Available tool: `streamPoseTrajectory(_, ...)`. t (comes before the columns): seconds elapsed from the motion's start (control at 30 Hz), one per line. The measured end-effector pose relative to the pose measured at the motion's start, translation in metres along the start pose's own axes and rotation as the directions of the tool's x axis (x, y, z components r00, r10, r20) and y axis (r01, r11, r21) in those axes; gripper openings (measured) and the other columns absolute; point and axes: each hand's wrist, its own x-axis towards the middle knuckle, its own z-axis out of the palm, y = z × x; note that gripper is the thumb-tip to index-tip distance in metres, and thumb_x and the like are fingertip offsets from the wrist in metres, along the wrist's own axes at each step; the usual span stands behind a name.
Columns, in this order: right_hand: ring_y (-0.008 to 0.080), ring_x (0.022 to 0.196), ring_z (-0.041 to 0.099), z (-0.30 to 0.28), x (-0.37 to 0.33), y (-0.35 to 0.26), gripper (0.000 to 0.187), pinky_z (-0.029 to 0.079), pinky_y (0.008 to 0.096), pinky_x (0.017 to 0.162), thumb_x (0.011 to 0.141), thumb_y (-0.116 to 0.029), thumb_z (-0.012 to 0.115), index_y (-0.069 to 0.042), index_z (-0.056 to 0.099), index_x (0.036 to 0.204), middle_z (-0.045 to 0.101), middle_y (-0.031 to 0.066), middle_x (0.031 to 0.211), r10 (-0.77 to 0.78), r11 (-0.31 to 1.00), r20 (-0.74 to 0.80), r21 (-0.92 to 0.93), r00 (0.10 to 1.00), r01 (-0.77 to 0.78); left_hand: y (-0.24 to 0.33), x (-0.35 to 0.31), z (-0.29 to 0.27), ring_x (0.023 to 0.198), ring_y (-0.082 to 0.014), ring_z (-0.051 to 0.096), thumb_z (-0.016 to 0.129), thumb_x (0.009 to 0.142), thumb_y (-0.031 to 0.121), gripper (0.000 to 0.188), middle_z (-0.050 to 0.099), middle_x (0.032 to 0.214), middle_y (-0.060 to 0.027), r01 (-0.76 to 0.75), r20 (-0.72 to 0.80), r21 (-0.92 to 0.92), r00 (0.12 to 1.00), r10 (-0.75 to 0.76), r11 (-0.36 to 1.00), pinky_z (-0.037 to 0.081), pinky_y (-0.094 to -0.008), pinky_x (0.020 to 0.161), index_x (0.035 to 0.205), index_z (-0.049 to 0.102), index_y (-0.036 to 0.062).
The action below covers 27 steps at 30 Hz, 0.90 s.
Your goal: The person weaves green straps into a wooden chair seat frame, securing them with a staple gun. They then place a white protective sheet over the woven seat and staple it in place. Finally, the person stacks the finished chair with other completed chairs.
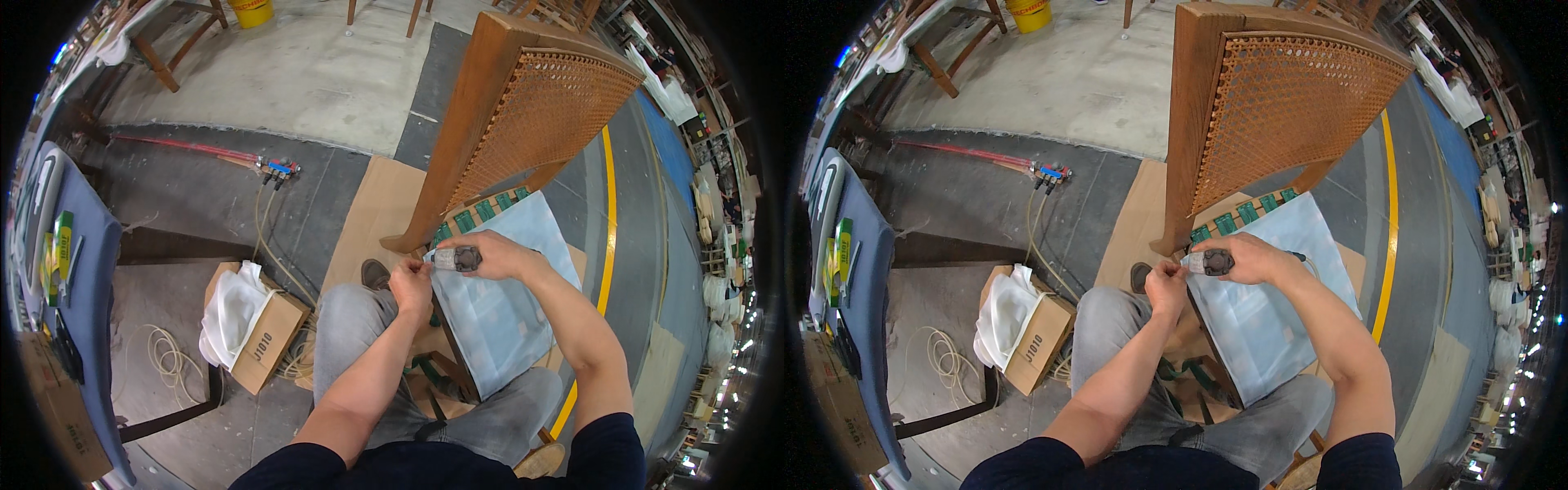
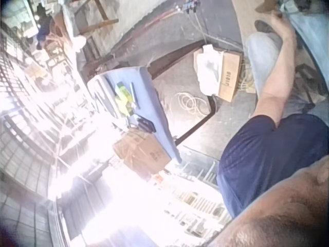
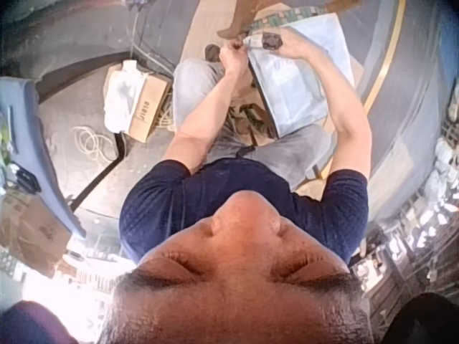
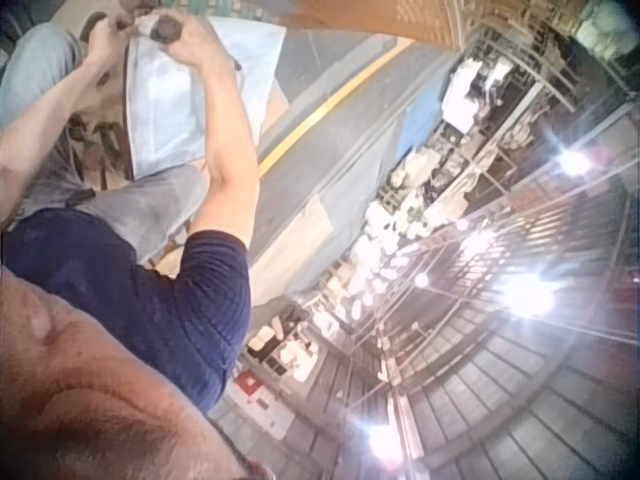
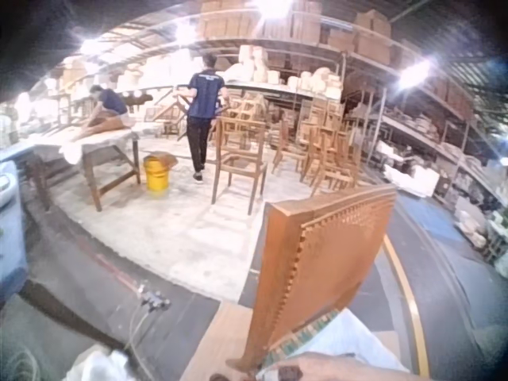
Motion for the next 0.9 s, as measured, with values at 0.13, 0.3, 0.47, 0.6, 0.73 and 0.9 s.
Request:
streamPoseTrajectory(0.13,0.0397,0.119,0.068,-0.003,0.003,-0.003,0.066,0.054,0.0461,0.102,0.082,-0.012,0.083,-0.021,0.062,0.144,0.073,0.0172,0.127,0.019,1.000,0.021,-0.012,1.000,-0.018,-0.013,0.005,-0.001,0.075,-0.0195,0.067,0.089,0.087,0.021,0.033,0.072,0.086,-0.0087,0.060,0.005,-0.071,0.998,-0.060,0.996,0.056,-0.0367,0.072,0.097,0.065,0.0005)
streamPoseTrajectory(0.3,0.0388,0.118,0.068,-0.001,0.015,-0.012,0.068,0.054,0.0452,0.103,0.082,-0.010,0.083,-0.020,0.062,0.145,0.073,0.0176,0.126,0.013,0.999,0.044,-0.037,0.999,-0.012,-0.039,0.023,0.001,0.077,-0.0149,0.064,0.091,0.087,0.021,0.038,0.068,0.090,-0.0062,0.094,0.073,-0.134,0.994,-0.085,0.986,0.055,-0.0317,0.068,0.101,0.061,0.0023)
streamPoseTrajectory(0.47,0.0381,0.119,0.068,0.003,0.015,-0.011,0.067,0.053,0.0446,0.103,0.081,-0.008,0.083,-0.017,0.062,0.144,0.073,0.0175,0.128,0.099,0.995,0.073,-0.020,0.992,-0.098,-0.038,0.020,0.001,0.084,-0.0193,0.067,0.093,0.083,0.027,0.044,0.071,0.095,-0.0108,0.088,0.126,-0.180,0.990,-0.066,0.980,0.056,-0.0348,0.076,0.103,0.064,-0.0001)
streamPoseTrajectory(0.6,0.0395,0.118,0.068,0.009,0.009,-0.003,0.068,0.053,0.0460,0.103,0.081,-0.014,0.083,-0.018,0.062,0.145,0.073,0.0180,0.127,0.018,0.996,0.003,-0.085,1.000,-0.017,-0.037,0.018,0.002,0.086,-0.0201,0.067,0.092,0.084,0.022,0.040,0.072,0.096,-0.0109,0.077,0.158,-0.149,0.986,-0.053,0.986,0.057,-0.0359,0.080,0.103,0.065,-0.0003)
streamPoseTrajectory(0.73,0.0403,0.116,0.068,0.008,-0.011,-0.020,0.070,0.054,0.0476,0.103,0.081,-0.019,0.085,-0.024,0.061,0.147,0.073,0.0182,0.125,0.035,0.992,-0.120,-0.118,0.992,-0.050,-0.039,0.030,-0.005,0.092,-0.0192,0.066,0.089,0.087,0.020,0.048,0.069,0.106,-0.0108,0.065,0.170,-0.293,0.985,-0.015,0.954,0.056,-0.0344,0.079,0.118,0.058,-0.0001)
streamPoseTrajectory(0.9,0.0363,0.118,0.068,0.006,-0.160,-0.016,0.065,0.054,0.0446,0.103,0.081,-0.013,0.085,-0.018,0.065,0.142,0.071,0.0151,0.133,0.143,0.989,-0.582,0.053,0.800,-0.138,-0.020,0.020,-0.003,0.080,-0.0139,0.063,0.082,0.096,0.020,0.072,0.068,0.100,-0.0056,0.304,0.411,-0.428,0.904,-0.117,0.851,0.048,-0.0300,0.061,0.155,0.043,0.0037)
